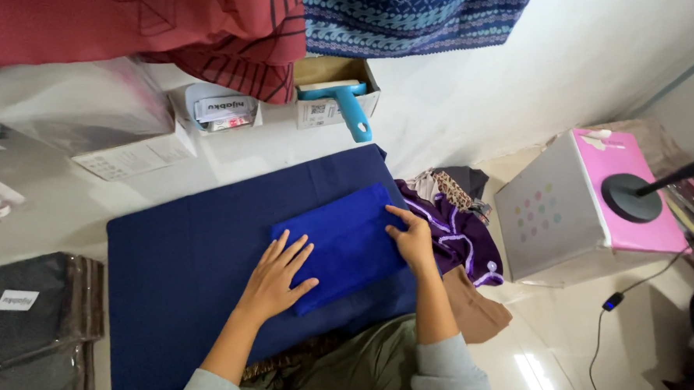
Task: The person uses a lint roller on a blue cloth, folds the fabric into a small rectangle, and slides it into a clear plastic bag.
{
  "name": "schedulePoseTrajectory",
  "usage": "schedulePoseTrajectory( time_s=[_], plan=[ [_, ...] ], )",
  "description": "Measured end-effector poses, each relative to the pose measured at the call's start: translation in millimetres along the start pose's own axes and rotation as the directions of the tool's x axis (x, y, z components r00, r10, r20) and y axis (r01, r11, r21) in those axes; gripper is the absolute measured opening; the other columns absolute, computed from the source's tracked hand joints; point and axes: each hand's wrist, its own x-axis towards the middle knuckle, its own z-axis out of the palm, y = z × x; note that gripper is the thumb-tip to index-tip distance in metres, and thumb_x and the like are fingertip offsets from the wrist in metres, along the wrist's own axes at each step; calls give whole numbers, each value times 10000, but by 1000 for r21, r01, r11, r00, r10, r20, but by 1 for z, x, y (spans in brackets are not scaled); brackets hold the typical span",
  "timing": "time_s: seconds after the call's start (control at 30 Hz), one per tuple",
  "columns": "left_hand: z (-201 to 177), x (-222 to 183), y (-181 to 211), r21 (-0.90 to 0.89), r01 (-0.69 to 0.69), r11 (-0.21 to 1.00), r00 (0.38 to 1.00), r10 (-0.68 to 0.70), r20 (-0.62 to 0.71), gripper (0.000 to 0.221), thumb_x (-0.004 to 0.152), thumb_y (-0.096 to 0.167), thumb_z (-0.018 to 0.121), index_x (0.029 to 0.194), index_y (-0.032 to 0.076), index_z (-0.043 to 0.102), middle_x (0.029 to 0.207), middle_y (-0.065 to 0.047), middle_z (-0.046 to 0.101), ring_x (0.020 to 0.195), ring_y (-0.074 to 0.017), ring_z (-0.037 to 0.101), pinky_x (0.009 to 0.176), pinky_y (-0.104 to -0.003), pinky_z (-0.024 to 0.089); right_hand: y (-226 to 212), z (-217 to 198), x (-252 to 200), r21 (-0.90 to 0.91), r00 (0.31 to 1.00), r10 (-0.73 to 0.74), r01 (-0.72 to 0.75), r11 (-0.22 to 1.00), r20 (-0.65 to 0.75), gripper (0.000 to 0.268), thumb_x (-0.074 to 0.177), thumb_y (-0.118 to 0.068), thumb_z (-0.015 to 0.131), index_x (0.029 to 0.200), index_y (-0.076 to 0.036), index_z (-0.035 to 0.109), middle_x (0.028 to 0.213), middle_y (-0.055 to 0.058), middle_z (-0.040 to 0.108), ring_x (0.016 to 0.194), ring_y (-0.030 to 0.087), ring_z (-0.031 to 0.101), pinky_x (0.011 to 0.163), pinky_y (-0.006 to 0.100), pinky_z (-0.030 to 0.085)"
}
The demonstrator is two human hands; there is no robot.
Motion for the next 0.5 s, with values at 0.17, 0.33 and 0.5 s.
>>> schedulePoseTrajectory(
  time_s=[0.17, 0.33, 0.5],
  plan=[
    [2, 4, 0, -6, -13, 1000, 998, 13, 66, 759, 982, 637, 499, 1576, 179, 381, 1649, -59, 339, 1542, -368, 200, 1234, -515, 181, 20, 0, 1, -238, 993, -114, 109, 965, -9, 479, 777, -76, 782, 1228, -237, 769, 1203, 42, 746, 1135, 251, 691, 959, 369, 535],
    [-9, 5, 1, -64, 18, 998, 991, -9, 135, 799, 982, 635, 482, 1601, 161, 304, 1677, -51, 267, 1558, -345, 127, 1239, -523, 121, -23, 18, -43, -670, 855, -510, 325, 667, -93, 508, 741, -16, 650, 1245, -68, 692, 1224, 144, 617, 1016, 426, 574, 911, 533, 485],
    [4, 15, -30, -298, -39, 954, 999, 35, -21, 425, 1025, 261, 457, 1385, 132, 642, 1490, -78, 578, 1457, -313, 427, 1147, -462, 352, -108, 76, -154, -243, 681, -604, 722, 648, 414, 264, 797, -362, 794, 836, -132, 671, 808, 84, 681, 775, 340, 613, 693, 492, 412]
  ],
)
